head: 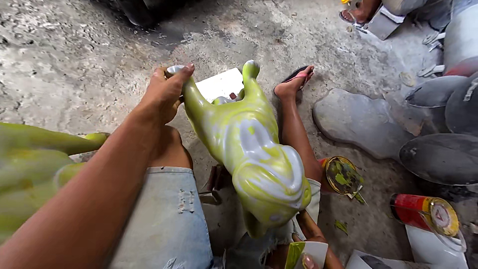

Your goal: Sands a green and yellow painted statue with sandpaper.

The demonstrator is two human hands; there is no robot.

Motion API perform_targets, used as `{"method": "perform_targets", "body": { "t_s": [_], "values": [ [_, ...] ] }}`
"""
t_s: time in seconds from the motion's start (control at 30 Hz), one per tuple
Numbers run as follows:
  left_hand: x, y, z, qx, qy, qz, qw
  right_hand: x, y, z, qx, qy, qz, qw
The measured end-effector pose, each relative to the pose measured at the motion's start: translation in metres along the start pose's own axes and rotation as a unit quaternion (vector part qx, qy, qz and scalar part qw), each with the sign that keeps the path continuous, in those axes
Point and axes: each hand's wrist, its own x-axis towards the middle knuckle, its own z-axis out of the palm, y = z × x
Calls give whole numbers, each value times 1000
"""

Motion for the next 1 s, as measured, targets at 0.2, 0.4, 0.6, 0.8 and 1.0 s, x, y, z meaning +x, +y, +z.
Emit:
{"method": "perform_targets", "body": {
  "t_s": [0.2,0.4,0.6,0.8,1.0],
  "values": [
    [-23,-14,-4,17,-51,7,999,1,1,0,-44,-25,1,999],
    [-11,-17,0,19,-48,-14,999,-1,1,9,-110,-31,-1,993],
    [28,-5,6,42,-10,-16,999,-3,1,15,-113,-32,-3,993],
    [27,-12,-3,47,18,-15,999,-12,-4,21,-119,-85,-2,989],
    [27,-15,-21,-8,36,-50,998,-18,-7,17,-139,-191,4,972]
  ]
}}
